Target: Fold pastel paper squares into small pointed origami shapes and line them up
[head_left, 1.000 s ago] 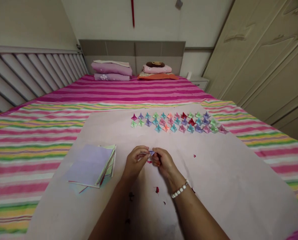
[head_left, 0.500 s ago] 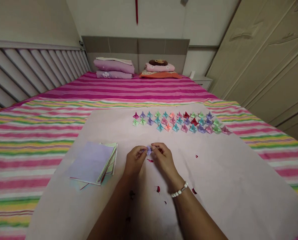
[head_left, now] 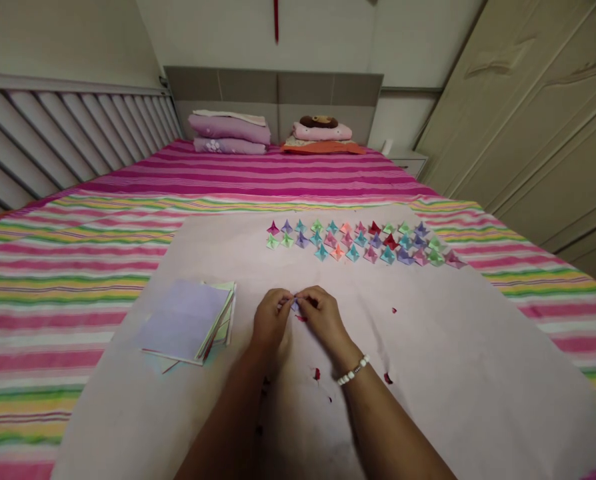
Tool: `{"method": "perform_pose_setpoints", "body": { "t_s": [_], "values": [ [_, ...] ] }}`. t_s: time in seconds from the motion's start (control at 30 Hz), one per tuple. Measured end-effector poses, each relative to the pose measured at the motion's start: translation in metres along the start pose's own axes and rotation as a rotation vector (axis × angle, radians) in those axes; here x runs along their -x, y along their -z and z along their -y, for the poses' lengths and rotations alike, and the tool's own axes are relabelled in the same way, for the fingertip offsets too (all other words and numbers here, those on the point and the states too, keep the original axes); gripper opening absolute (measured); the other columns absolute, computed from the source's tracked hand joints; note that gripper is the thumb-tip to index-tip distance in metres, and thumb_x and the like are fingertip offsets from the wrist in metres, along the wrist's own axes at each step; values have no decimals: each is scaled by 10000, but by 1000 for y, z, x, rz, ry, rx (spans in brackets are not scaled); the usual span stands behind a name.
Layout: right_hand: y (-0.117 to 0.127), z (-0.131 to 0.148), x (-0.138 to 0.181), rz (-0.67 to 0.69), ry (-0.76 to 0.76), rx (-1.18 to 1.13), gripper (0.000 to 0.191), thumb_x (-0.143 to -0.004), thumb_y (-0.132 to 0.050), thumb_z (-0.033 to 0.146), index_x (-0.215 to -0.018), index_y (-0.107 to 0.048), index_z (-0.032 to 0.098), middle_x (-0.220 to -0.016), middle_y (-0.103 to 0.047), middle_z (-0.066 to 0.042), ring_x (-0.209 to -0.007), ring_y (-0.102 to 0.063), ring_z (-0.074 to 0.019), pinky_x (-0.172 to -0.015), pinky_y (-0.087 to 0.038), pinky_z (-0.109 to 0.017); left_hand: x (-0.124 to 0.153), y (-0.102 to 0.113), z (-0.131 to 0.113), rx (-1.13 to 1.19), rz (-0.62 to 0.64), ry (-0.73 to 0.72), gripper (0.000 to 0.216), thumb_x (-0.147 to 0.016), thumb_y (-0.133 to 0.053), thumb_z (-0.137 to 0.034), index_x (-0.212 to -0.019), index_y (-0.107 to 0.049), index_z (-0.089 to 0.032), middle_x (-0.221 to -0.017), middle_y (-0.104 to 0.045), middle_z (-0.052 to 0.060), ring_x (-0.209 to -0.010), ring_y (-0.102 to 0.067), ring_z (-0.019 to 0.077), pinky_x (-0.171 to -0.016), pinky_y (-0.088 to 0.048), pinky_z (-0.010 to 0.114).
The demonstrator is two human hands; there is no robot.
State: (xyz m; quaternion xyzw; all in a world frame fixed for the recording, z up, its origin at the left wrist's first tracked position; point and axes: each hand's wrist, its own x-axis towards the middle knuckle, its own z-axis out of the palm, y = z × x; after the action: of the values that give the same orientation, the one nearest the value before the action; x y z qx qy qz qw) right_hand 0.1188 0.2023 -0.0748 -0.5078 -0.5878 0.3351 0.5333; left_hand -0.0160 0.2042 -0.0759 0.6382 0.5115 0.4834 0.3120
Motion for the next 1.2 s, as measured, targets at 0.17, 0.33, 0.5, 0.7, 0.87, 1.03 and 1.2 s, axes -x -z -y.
{"method": "perform_pose_setpoints", "body": {
  "t_s": [0.17, 0.33, 0.5, 0.7, 0.87, 1.03, 1.2],
  "values": [
    [0, 2, 0, -5, -12, 42, 111, -745, -578, 187, -687, -667, 221, -747, -621, -26, -720, -576, -180, -684, -437, -310, -1, 0, 0, -64, -36, -42, 93, -759, -567, -146, -749, -648, -191, -841, -590, 43, -819, -569, 179, -702, -455, 283],
    [-1, 3, 0, -12, -17, 66, 120, -736, -561, 161, -684, -653, 218, -739, -619, -19, -719, -570, -180, -691, -431, -307, 0, 1, -1, -89, 9, -25, 94, -783, -547, -162, -743, -627, -194, -780, -603, 26, -764, -574, 172, -705, -450, 293],
    [-1, 6, 2, -16, -17, 73, 117, -752, -554, 170, -687, -640, 217, -729, -616, -18, -714, -559, -179, -692, -424, -306, -1, 2, 0, -140, 11, -21, 105, -783, -513, -151, -732, -597, -187, -763, -589, 29, -757, -566, 179, -702, -448, 303],
    [-1, 5, 2, -33, -17, 68, 117, -755, -554, 178, -680, -633, 222, -717, -608, -17, -693, -548, -180, -669, -411, -303, 0, 1, 5, -145, -13, -42, 128, -788, -482, -130, -767, -593, -190, -795, -594, 38, -776, -576, 183, -728, -468, 315],
    [-1, 4, 3, -15, -7, 114, 128, -757, -526, 154, -705, -625, 217, -745, -610, -21, -713, -556, -181, -678, -413, -303, 0, -1, 3, -91, 2, -49, 221, -779, -579, -197, -993, -636, -201, -988, -615, 72, -834, -590, 185, -685, -486, 292],
    [-2, 5, 3, 0, -8, 139, 136, -753, -519, 160, -681, -621, 214, -714, -599, -19, -688, -550, -179, -654, -408, -301, 0, -1, 2, -134, 8, -104, 98, -804, -552, -184, -792, -649, -196, -842, -619, 49, -843, -590, 186, -737, -481, 302],
    [-2, 4, 2, -26, -33, 152, 128, -718, -503, 153, -647, -594, 206, -683, -578, -10, -651, -531, -165, -619, -402, -284, 0, -1, 6, -161, -57, -52, 79, -783, -541, -153, -755, -607, -185, -797, -606, 39, -760, -587, 169, -683, -488, 287]
  ]
}}
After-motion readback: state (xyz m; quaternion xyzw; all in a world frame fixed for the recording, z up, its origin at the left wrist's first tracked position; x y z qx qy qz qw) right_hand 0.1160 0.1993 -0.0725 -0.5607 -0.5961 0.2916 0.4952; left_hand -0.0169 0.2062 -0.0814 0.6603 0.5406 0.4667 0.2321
